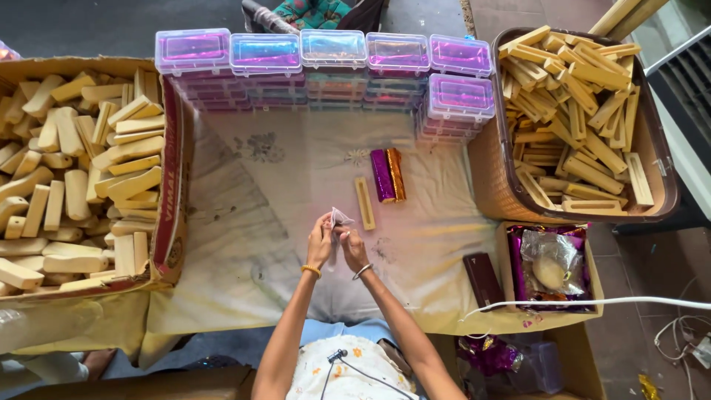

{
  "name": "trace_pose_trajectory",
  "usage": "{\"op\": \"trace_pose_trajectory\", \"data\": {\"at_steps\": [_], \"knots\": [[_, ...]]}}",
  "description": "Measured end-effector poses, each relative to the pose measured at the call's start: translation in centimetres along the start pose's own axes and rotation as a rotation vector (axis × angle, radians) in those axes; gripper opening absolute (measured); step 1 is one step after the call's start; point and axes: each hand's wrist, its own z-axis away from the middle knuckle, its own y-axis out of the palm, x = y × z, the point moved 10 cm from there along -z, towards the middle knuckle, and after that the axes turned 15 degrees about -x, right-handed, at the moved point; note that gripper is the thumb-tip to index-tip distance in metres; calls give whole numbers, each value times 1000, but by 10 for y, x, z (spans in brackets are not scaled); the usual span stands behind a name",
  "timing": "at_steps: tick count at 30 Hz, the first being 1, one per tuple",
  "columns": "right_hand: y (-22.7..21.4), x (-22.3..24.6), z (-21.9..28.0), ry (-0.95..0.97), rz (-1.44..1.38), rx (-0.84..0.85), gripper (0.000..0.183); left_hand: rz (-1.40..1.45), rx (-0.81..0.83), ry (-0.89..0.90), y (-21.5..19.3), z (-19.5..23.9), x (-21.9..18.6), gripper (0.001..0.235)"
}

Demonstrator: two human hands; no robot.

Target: The person wipes small wooden blocks with a white cloth and then wraps them in shiny metallic paper. They place the wrapped blocks into a basket and continue the process with additional blocks from a nearby box.

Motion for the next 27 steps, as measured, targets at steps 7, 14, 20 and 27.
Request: {"op": "trace_pose_trajectory", "data": {"at_steps": [7,14,20,27], "knots": [[2,-79,-4,196,-66,138,72,-52,36,-82,8,-11,18,37],[11,-35,-24,238,63,139,82,-75,69,-87,10,-20,13,58],[29,-134,0,498,-191,246,85,-123,86,-112,7,-23,18,83],[19,-90,-11,502,125,258,92,-147,145,-87,14,-26,11,87]]}}
